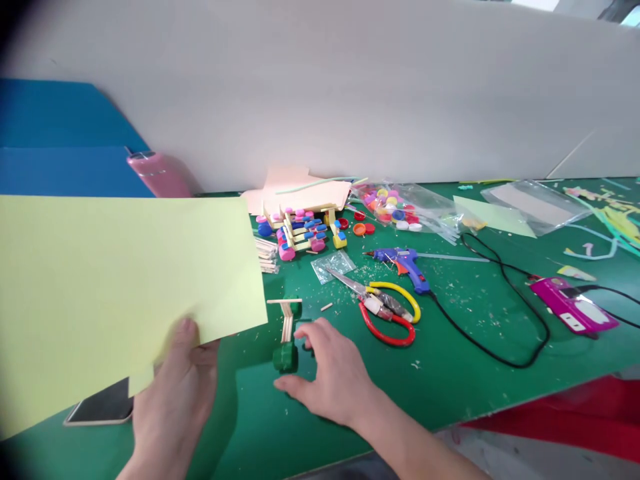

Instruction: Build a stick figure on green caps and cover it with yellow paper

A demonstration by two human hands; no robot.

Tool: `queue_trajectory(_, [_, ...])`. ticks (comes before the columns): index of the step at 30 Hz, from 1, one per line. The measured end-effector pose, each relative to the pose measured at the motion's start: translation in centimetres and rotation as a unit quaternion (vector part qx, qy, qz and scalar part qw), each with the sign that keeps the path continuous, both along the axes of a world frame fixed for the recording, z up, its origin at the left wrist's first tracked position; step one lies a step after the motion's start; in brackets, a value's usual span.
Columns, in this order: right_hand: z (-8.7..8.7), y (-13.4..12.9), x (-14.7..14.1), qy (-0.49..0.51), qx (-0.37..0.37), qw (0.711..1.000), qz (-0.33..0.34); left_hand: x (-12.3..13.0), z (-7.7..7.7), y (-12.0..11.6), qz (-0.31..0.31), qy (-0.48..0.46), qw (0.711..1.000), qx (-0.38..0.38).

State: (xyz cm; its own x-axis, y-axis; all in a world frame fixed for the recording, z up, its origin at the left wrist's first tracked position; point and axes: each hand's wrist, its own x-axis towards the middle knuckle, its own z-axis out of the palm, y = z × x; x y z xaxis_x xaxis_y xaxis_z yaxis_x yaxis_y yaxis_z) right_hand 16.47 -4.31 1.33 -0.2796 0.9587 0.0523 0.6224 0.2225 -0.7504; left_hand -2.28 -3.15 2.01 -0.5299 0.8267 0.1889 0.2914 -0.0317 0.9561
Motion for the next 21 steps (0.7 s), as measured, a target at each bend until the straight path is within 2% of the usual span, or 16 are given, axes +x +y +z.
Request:
queue_trajectory(2, [-0.1, 0.0, -0.6, -0.030, 0.016, 0.999, 0.013, 0.7, 0.2, 0.1, 0.063, -0.054, 0.996, -0.030])
queue_trajectory(4, [-0.3, 0.2, -0.9, -0.048, 0.022, 0.998, 0.029, 1.1, 0.3, 0.2, 0.093, -0.081, 0.991, -0.053])
queue_trajectory(9, [-0.6, 0.6, -0.4, -0.057, 0.023, 0.997, 0.046, 0.8, 0.0, 0.2, 0.049, -0.050, 0.997, -0.031])
queue_trajectory(12, [-0.6, 0.8, 0.1, -0.045, 0.022, 0.997, 0.061, 0.6, -0.1, 0.1, 0.043, -0.041, 0.998, -0.030])
queue_trajectory(15, [-0.4, 1.0, 0.5, -0.039, 0.019, 0.996, 0.075, 0.9, 0.2, 0.0, 0.059, -0.032, 0.997, -0.044])
queue_trajectory(17, [-0.4, 1.0, 0.7, -0.026, 0.012, 0.997, 0.077, 1.3, 0.7, 0.1, 0.085, -0.040, 0.992, -0.085])
queue_trajectory(19, [-0.3, 0.9, 0.9, 0.022, 0.006, 0.998, 0.056, 2.0, 1.4, 0.1, 0.119, -0.073, 0.981, -0.138])
queue_trajectory(21, [-0.1, 1.0, 1.1, 0.093, -0.004, 0.996, 0.015, 2.7, 1.8, 0.2, 0.129, -0.126, 0.971, -0.157])
